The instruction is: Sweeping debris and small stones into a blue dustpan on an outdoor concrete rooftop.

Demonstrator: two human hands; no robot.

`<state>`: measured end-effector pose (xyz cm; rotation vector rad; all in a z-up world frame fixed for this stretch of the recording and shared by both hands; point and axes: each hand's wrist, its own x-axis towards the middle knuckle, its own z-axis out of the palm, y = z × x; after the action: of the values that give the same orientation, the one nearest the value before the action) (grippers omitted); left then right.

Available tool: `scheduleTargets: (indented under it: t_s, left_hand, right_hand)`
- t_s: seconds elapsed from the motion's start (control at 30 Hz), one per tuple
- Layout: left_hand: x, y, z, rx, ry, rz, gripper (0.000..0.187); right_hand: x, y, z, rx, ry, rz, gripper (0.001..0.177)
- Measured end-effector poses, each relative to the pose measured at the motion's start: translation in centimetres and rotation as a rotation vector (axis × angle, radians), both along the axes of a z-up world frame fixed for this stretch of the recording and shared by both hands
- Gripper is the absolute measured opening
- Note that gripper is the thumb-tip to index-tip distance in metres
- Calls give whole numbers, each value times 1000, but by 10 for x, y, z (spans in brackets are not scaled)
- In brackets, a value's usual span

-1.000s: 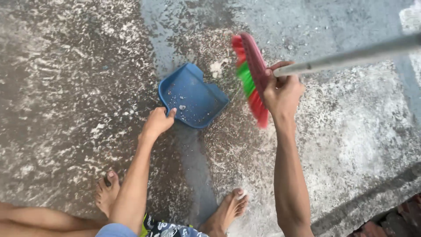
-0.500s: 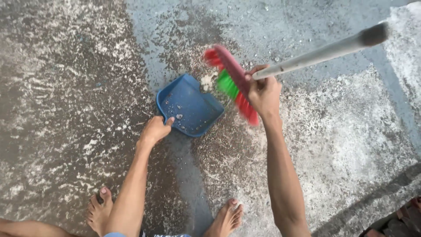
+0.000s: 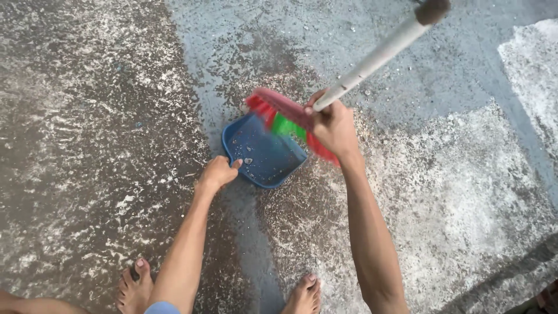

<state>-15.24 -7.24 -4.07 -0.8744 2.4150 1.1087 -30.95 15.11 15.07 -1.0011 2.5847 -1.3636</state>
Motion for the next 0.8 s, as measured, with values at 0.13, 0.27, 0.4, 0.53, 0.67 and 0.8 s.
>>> scheduleTargets:
  t_s: [0.13, 0.27, 0.4, 0.53, 0.67, 0.8]
  left_hand:
    - [-1, 5, 24, 78, -32, 81, 57]
    - [-5, -1, -3, 23, -16, 39, 63]
    - [0, 1, 8, 88, 24, 114, 50]
    - [5, 3, 21, 89, 7, 65, 56]
    - [5, 8, 17, 57, 61, 50, 57]
    - [4, 8, 15, 26, 54, 62, 61]
  right_hand:
    - [-2, -1, -29, 54, 33, -97, 10]
    - [28, -4, -37, 148, -67, 12, 27]
    - [56, 1, 21, 237, -283, 58, 13]
    - [29, 15, 6, 191, -259, -46, 17]
    - [28, 26, -41, 135, -22, 38, 20]
    - [46, 36, -15, 36, -73, 218, 17]
